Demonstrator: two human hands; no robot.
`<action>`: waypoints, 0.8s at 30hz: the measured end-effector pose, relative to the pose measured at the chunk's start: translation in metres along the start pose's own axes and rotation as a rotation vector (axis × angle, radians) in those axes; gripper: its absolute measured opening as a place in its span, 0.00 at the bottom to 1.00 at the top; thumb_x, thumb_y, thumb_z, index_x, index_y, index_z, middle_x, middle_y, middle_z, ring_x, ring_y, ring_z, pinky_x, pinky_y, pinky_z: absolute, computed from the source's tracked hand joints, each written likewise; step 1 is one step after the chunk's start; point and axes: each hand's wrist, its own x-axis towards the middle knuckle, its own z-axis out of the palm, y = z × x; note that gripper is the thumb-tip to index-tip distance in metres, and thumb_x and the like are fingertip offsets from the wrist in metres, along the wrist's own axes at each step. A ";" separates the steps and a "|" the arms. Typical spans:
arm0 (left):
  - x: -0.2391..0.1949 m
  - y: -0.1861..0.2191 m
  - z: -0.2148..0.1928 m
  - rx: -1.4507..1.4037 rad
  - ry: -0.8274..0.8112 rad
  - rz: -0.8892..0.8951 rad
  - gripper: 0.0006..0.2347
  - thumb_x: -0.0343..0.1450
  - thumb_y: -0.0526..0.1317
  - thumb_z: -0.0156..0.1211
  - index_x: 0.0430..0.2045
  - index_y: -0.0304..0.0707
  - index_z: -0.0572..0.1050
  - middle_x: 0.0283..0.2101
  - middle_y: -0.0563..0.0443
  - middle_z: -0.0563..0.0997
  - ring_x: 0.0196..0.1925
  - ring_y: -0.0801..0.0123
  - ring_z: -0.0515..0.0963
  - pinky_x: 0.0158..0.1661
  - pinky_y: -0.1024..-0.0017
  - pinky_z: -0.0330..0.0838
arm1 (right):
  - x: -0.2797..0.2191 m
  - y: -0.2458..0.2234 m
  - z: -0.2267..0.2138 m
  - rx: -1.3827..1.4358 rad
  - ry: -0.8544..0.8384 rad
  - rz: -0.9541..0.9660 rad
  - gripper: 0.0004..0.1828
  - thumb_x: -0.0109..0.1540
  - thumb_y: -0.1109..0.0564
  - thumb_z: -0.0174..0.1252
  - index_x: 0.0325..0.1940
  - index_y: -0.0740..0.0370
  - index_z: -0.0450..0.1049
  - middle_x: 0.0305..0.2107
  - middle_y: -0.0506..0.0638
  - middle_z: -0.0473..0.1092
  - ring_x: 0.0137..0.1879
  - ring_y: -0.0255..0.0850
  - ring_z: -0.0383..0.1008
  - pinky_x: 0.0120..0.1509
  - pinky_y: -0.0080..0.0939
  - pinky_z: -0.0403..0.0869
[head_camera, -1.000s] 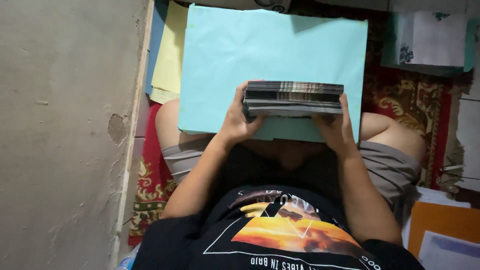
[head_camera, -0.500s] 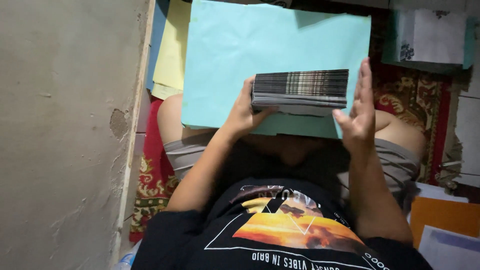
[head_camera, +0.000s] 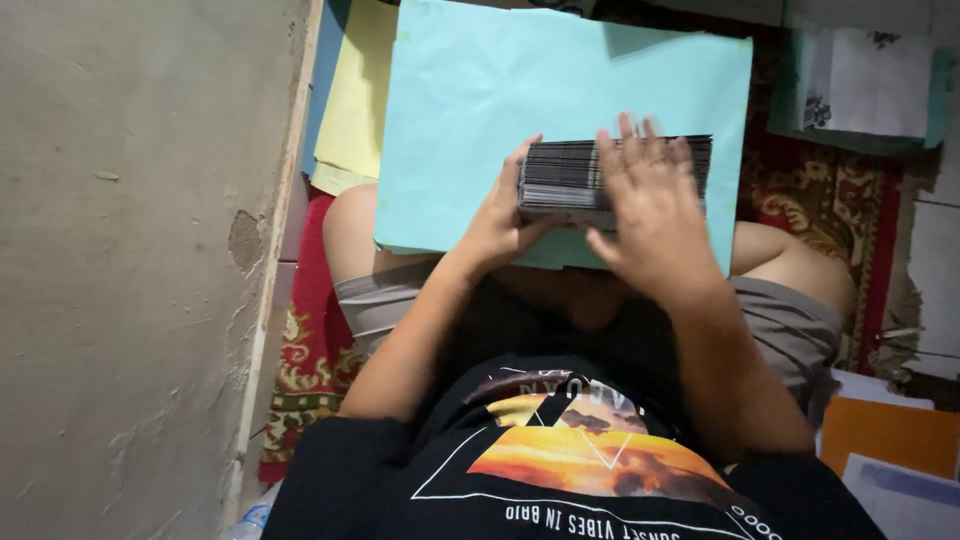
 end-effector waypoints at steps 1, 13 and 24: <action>0.000 -0.006 0.002 -0.004 -0.002 0.000 0.38 0.67 0.45 0.75 0.70 0.43 0.55 0.64 0.29 0.69 0.66 0.31 0.70 0.66 0.39 0.62 | -0.002 0.007 0.001 -0.003 -0.003 0.003 0.61 0.48 0.54 0.74 0.81 0.64 0.51 0.76 0.67 0.48 0.80 0.64 0.45 0.79 0.67 0.43; 0.010 0.000 0.001 0.007 -0.007 -0.050 0.26 0.63 0.48 0.77 0.51 0.46 0.71 0.43 0.40 0.79 0.52 0.41 0.79 0.55 0.48 0.72 | -0.052 0.111 0.051 0.948 0.082 0.295 0.46 0.47 0.54 0.79 0.65 0.60 0.66 0.58 0.57 0.69 0.67 0.47 0.68 0.73 0.49 0.61; 0.011 0.010 -0.001 0.035 -0.048 -0.097 0.36 0.65 0.52 0.75 0.66 0.50 0.59 0.54 0.34 0.75 0.60 0.35 0.76 0.61 0.41 0.67 | -0.033 0.069 0.064 0.874 0.153 0.304 0.39 0.57 0.58 0.75 0.67 0.61 0.62 0.58 0.64 0.67 0.68 0.69 0.63 0.69 0.65 0.64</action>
